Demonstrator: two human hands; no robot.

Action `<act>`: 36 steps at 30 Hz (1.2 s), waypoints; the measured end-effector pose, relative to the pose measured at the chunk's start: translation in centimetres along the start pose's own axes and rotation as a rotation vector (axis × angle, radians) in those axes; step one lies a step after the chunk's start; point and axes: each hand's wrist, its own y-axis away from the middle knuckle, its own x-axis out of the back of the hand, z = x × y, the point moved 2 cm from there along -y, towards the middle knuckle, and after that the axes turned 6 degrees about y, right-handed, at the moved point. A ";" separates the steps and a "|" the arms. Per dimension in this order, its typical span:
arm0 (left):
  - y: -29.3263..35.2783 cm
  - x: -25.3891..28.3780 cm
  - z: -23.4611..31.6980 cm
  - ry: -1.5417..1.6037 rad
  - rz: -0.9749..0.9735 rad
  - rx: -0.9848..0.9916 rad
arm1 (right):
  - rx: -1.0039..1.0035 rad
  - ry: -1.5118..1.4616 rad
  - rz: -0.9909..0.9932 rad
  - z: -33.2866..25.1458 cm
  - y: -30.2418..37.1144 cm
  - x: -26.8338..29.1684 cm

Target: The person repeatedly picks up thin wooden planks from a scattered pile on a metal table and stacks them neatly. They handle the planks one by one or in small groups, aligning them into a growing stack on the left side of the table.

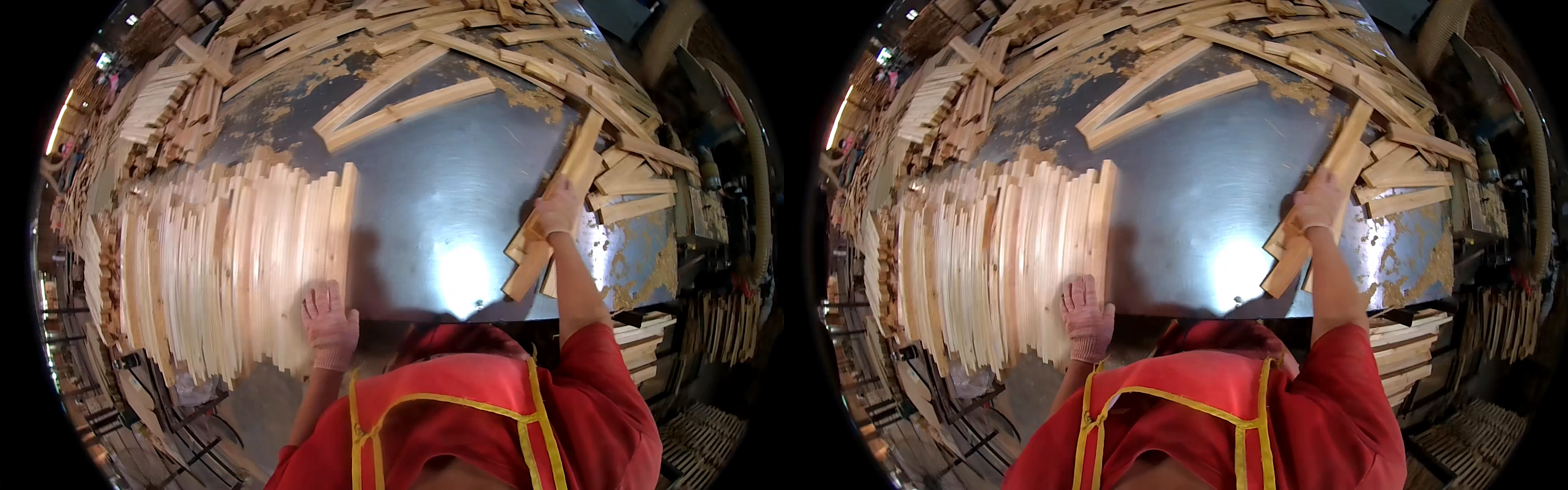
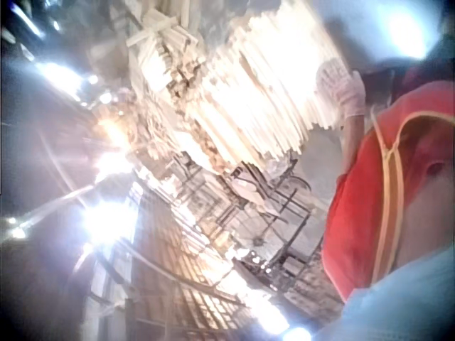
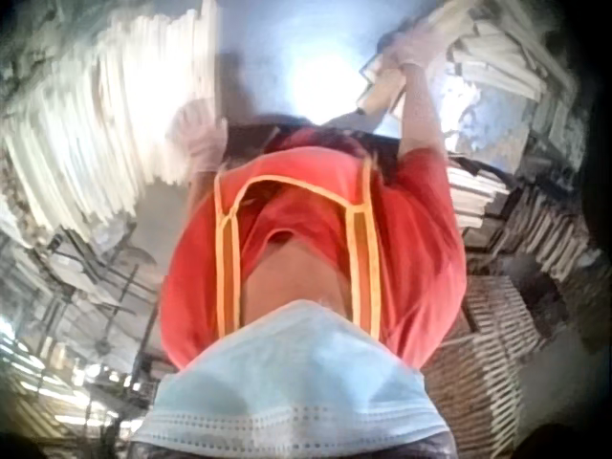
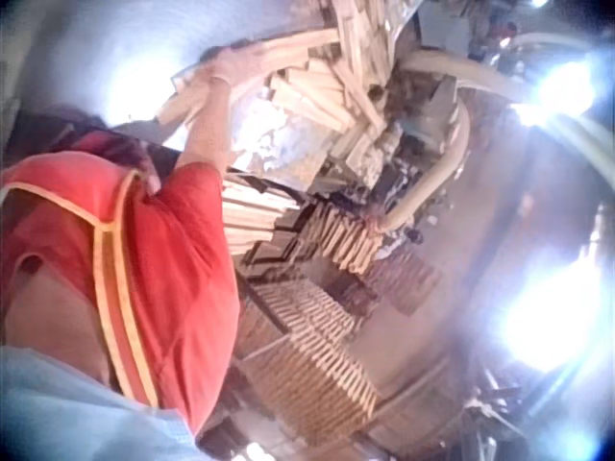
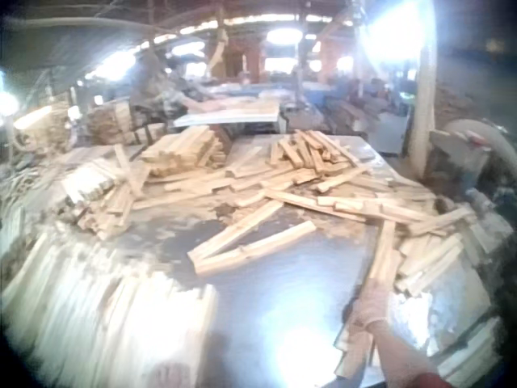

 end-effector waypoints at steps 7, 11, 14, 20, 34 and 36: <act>-5.0 -1.6 11.1 0.283 0.025 -0.274 | 0.349 -0.347 -0.138 -6.4 10.8 3.2; -7.5 -3.1 16.2 0.243 -0.312 -0.207 | 0.014 -0.084 0.096 4.1 1.2 -0.6; -8.5 -3.3 16.4 0.156 -0.374 -0.131 | -0.269 -0.126 -0.205 5.4 -1.5 -1.3; -8.7 -4.9 11.6 0.987 -0.343 0.125 | -0.027 -0.174 -0.096 -2.6 1.7 -2.8; 4.3 -1.4 -1.1 0.035 0.034 0.113 | 0.172 -0.431 -0.205 -10.0 8.3 -3.0; 5.1 -0.5 -2.3 0.141 0.013 0.120 | 0.287 -0.312 -0.188 -13.0 11.3 -1.3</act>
